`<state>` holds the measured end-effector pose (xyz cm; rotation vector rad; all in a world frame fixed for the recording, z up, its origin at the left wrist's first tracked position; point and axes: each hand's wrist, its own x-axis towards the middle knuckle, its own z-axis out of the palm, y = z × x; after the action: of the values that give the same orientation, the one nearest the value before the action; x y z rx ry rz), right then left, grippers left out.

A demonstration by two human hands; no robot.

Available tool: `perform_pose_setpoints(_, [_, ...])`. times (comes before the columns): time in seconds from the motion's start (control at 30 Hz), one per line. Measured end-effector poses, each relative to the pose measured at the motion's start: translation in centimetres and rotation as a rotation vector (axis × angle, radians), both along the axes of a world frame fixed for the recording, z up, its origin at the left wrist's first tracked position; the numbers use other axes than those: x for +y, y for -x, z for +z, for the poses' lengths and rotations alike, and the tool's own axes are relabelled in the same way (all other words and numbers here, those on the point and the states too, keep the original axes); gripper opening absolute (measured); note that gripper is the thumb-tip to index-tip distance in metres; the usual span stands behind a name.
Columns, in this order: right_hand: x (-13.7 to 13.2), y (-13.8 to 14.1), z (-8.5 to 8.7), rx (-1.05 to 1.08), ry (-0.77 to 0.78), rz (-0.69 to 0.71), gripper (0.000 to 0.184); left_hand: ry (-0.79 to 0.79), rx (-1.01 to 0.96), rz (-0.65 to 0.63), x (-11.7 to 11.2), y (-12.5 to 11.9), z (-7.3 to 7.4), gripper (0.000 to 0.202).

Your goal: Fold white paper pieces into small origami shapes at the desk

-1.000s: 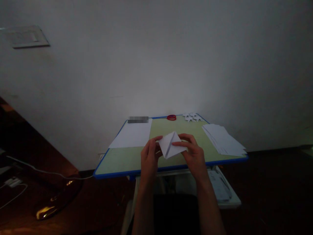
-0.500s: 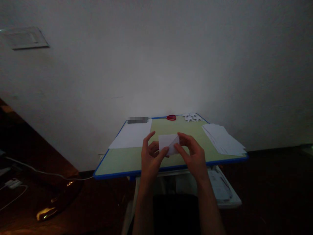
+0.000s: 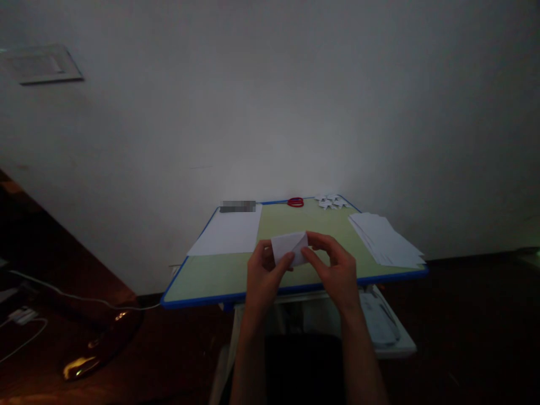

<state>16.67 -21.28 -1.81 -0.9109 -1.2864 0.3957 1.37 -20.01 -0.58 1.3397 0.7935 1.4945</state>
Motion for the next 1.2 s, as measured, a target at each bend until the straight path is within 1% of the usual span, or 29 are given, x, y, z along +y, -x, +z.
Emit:
perform_pose_setpoints(0.2, [-0.1,0.0,0.4,-0.077,-0.111,-0.05,0.024,-0.03,-0.028,0.046,0.1,-0.2,0.0,0.034])
perform_pose_setpoints(0.3, [-0.5,-0.1,0.6,-0.11,-0.144,-0.061,0.018,-0.021,-0.046,0.053,0.0,-0.3,0.0,0.035])
perform_pose_setpoints(0.4, [-0.9,0.0,0.8,-0.14,-0.165,-0.049,0.011,-0.01,-0.064,0.059,0.1,-0.3,-0.1,0.038])
perform_pose_setpoints(0.47, [-1.1,0.0,1.0,-0.152,-0.172,-0.051,0.009,-0.004,-0.072,0.066,0.1,-0.3,-0.2,0.039])
perform_pose_setpoints(0.57, [-1.3,-0.1,1.1,-0.177,-0.17,-0.045,0.01,-0.01,-0.088,0.095,0.2,-0.2,-0.2,0.04])
perform_pose_setpoints(0.67, [-1.4,0.0,1.3,-0.196,-0.153,-0.005,0.013,-0.014,-0.102,0.139,0.1,-0.3,0.0,0.041])
perform_pose_setpoints(0.77, [-1.3,0.2,1.3,-0.151,-0.134,0.017,0.006,-0.016,-0.131,0.156,-0.1,-0.5,0.3,0.048])
perform_pose_setpoints(0.87, [-1.2,0.6,1.2,-0.086,-0.087,0.042,0.011,-0.033,-0.139,0.159,-0.3,-0.7,0.5,0.054])
perform_pose_setpoints(1.0, [-1.0,1.0,1.0,-0.007,-0.033,0.07,0.011,-0.055,-0.095,0.176,-0.5,-0.7,0.6,0.053])
perform_pose_setpoints(1.2, [-0.9,1.2,0.9,0.15,-0.008,0.072,0.011,-0.061,-0.109,0.115,-0.6,-0.8,0.6,0.056])
